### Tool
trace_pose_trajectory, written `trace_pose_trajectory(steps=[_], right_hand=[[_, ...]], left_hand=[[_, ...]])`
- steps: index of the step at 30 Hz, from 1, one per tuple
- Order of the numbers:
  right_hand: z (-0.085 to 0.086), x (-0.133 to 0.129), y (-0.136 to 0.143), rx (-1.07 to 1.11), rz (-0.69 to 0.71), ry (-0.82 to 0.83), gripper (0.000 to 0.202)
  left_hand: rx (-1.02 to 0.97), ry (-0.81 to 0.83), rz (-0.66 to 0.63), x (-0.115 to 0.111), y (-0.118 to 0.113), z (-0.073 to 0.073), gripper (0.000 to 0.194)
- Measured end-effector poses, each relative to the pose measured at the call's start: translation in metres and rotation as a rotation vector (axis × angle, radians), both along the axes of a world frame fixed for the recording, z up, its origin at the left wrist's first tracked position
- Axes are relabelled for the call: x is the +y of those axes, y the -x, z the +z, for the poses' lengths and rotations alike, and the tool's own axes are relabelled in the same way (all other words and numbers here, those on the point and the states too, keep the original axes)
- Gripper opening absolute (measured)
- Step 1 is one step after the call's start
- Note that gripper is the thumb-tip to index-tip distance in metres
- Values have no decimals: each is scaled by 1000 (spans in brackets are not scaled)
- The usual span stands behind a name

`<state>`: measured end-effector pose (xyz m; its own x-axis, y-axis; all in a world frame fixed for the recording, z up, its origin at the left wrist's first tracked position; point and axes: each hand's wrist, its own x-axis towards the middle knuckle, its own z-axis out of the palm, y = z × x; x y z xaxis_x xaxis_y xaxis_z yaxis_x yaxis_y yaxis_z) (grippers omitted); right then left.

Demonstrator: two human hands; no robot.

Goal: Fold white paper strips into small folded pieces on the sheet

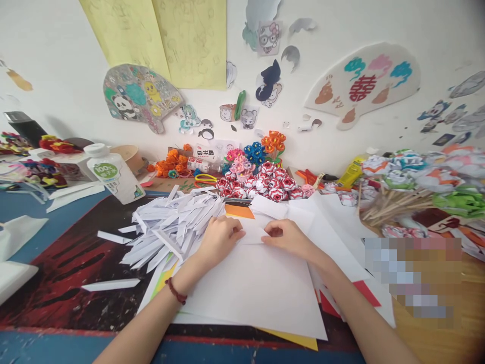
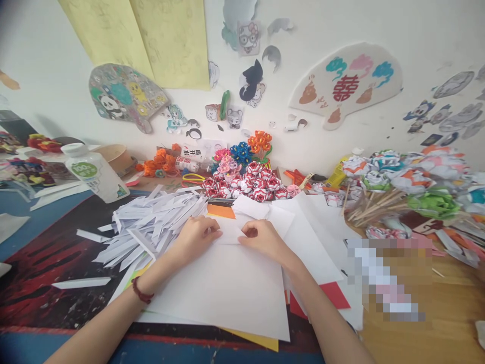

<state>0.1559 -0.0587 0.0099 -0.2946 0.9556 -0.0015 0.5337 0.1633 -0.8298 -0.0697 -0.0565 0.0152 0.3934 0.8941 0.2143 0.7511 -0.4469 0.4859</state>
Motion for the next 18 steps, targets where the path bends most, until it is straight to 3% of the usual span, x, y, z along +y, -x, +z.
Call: trace_pose_trajectory(steps=[4, 10, 18], right_hand=[[-3, -1, 5, -22, -28, -72, 26], [-4, -2, 13, -47, -73, -183, 15], [-9, 0, 10, -73, -162, -147, 15]], left_hand=[[14, -7, -24, -1, -2, -3, 9], [-15, -34, -1, -2, -6, -6, 6], [-61, -90, -71, -2, -8, -13, 16]])
